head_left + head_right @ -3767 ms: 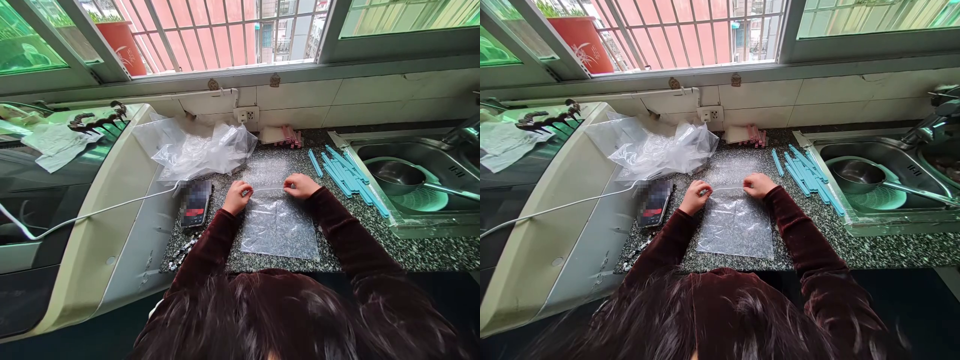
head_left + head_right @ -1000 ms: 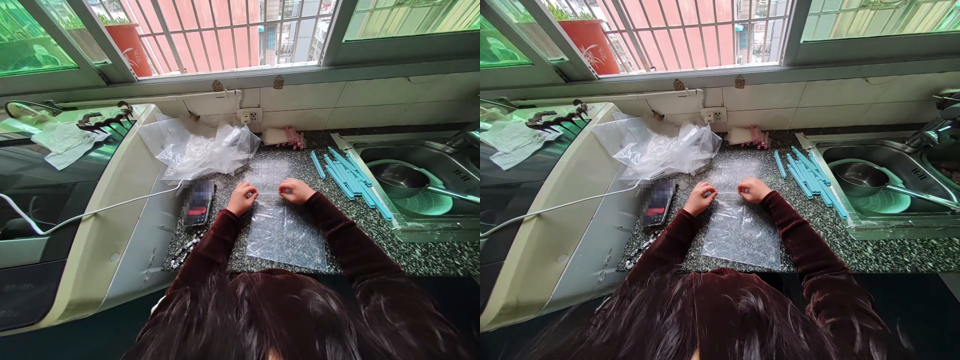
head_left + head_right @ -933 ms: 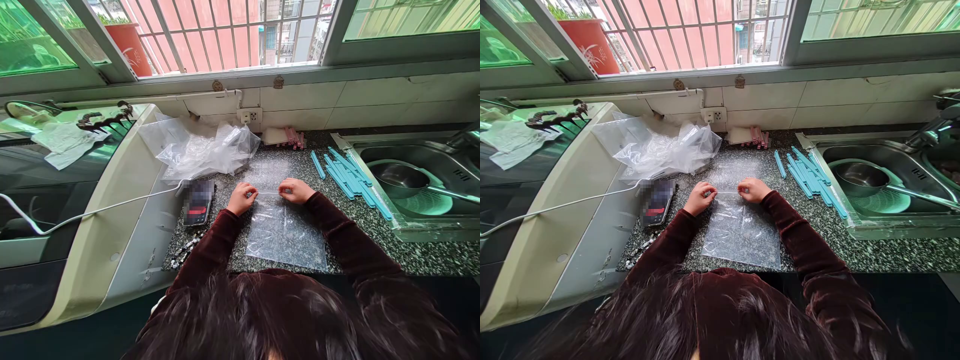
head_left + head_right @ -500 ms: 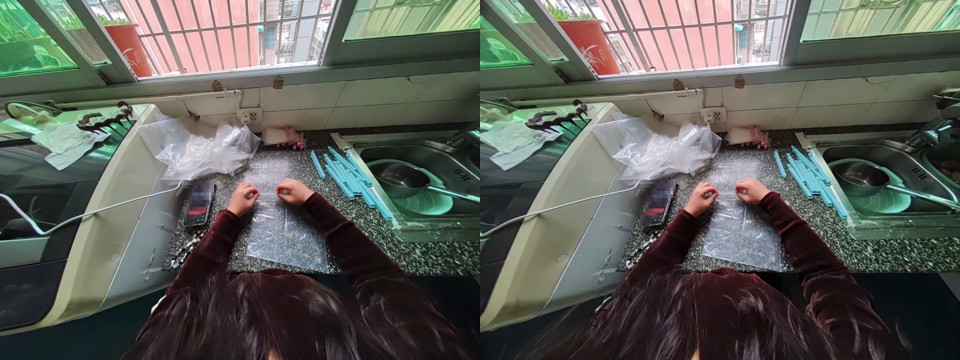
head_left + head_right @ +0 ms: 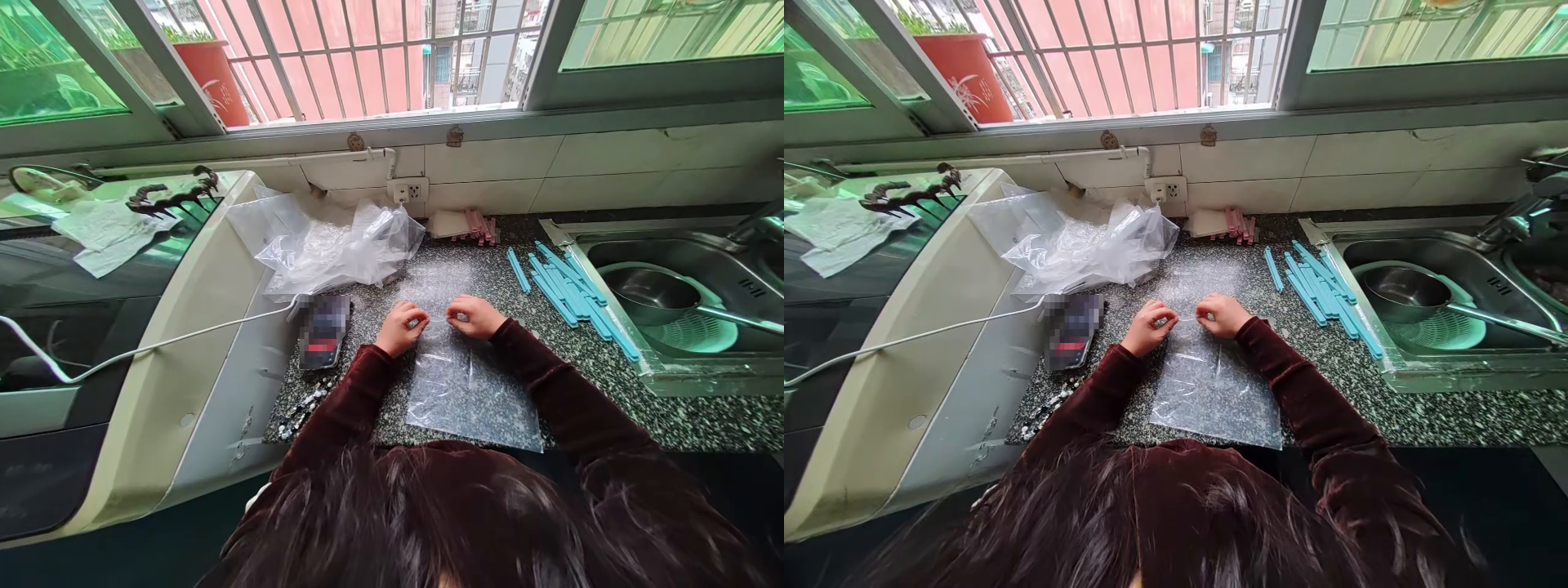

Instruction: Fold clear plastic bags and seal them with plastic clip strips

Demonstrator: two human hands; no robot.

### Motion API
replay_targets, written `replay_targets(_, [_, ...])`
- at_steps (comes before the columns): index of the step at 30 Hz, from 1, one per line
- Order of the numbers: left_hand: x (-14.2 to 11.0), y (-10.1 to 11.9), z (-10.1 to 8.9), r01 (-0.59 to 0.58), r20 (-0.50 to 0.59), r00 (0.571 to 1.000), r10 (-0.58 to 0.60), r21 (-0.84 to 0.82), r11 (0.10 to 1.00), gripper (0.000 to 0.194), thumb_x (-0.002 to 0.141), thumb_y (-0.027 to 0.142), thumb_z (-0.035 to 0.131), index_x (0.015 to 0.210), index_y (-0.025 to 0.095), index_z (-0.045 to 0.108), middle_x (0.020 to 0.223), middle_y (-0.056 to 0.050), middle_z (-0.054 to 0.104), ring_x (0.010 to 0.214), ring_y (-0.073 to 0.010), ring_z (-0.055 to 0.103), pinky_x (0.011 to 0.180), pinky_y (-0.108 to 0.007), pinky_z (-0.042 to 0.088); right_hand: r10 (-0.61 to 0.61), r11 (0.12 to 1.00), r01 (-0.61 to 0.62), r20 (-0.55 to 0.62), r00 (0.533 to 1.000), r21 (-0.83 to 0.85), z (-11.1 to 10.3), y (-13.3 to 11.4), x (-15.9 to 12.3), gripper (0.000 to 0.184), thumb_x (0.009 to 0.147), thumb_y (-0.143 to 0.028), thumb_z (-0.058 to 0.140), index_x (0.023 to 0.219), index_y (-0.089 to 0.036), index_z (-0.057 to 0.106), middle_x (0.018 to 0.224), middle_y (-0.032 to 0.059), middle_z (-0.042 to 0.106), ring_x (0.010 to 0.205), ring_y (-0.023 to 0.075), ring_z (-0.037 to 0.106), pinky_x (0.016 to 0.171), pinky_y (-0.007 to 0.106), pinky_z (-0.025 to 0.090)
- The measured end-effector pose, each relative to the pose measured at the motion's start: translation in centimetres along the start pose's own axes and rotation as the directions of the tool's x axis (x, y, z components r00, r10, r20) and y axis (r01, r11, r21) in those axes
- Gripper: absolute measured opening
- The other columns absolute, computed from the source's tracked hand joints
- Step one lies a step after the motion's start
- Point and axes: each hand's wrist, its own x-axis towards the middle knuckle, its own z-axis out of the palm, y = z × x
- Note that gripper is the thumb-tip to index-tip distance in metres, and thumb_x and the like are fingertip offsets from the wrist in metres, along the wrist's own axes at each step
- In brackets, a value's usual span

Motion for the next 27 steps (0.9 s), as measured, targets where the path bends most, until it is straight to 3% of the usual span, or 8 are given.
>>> replay_targets(5, [0.1,0.0,-0.1,0.062,0.037,0.997,-0.062,-0.006,0.998,0.007,0.077,0.021,0.06,0.079,0.017,0.066,0.072,-0.003,0.063,0.075,-0.0168,0.053,0.075,-0.031,0.042,-0.009,1.0,0.008,-0.038,0.999,-0.022,0.0,0.3,0.0,0.014,0.078,-0.02,0.05,0.067,-0.018,0.059,0.065,0.0048,0.062,0.067,0.0165,0.051,0.065,0.028,0.041])
replay_targets(9, [0.2,0.1,-0.3,0.119,0.083,0.989,-0.12,0.011,0.993,0.007,0.076,0.022,0.061,0.075,0.017,0.065,0.071,-0.004,0.062,0.076,-0.0173,0.053,0.076,-0.031,0.042,0.015,0.999,-0.02,-0.139,0.99,-0.034,-0.5,0.6,0.0,0.013,0.078,-0.021,0.051,0.067,-0.019,0.058,0.064,0.0044,0.061,0.065,0.0164,0.051,0.063,0.028,0.041])
replay_targets(17, [0.4,0.2,-0.5,0.264,0.207,0.948,-0.243,-0.077,0.962,0.013,0.072,0.025,0.061,0.064,0.016,0.064,0.068,-0.003,0.061,0.073,-0.0162,0.053,0.074,-0.029,0.041,0.12,0.993,-0.108,-0.377,0.919,0.054,-1.2,0.7,-0.1,0.013,0.079,-0.026,0.052,0.068,-0.02,0.057,0.067,0.0039,0.061,0.066,0.016,0.054,0.064,0.029,0.043])
replay_targets(20, [0.5,0.1,-1.0,0.382,0.279,0.906,-0.318,-0.217,0.898,0.017,0.071,0.03,0.06,0.067,0.014,0.064,0.068,-0.002,0.06,0.069,-0.0145,0.052,0.068,-0.027,0.041,0.204,0.979,-0.185,-0.477,0.855,0.088,-1.7,1.2,-0.2,0.012,0.077,-0.026,0.054,0.067,-0.021,0.057,0.068,0.0033,0.06,0.067,0.0162,0.054,0.064,0.03,0.044])
replay_targets(23, [0.5,-0.2,-1.6,0.484,0.346,0.86,-0.377,-0.315,0.816,0.024,0.069,0.036,0.06,0.07,0.013,0.064,0.063,0.0,0.058,0.062,-0.0123,0.05,0.061,-0.025,0.039,0.288,0.956,-0.267,-0.586,0.757,0.125,-2.4,1.9,-0.5,0.012,0.075,-0.027,0.056,0.065,-0.02,0.057,0.068,0.0026,0.059,0.066,0.0155,0.053,0.063,0.03,0.043])
replay_targets(27, [0.6,-0.6,-1.9,0.5,0.277,0.865,-0.418,-0.419,0.758,0.028,0.064,0.04,0.064,0.07,0.013,0.063,0.064,0.0,0.059,0.063,-0.0122,0.051,0.064,-0.025,0.041,0.42,0.904,-0.348,-0.666,0.616,0.249,-2.8,3.1,-0.6,0.013,0.073,-0.029,0.057,0.065,-0.02,0.057,0.066,0.0004,0.055,0.058,0.0123,0.047,0.057,0.027,0.041])
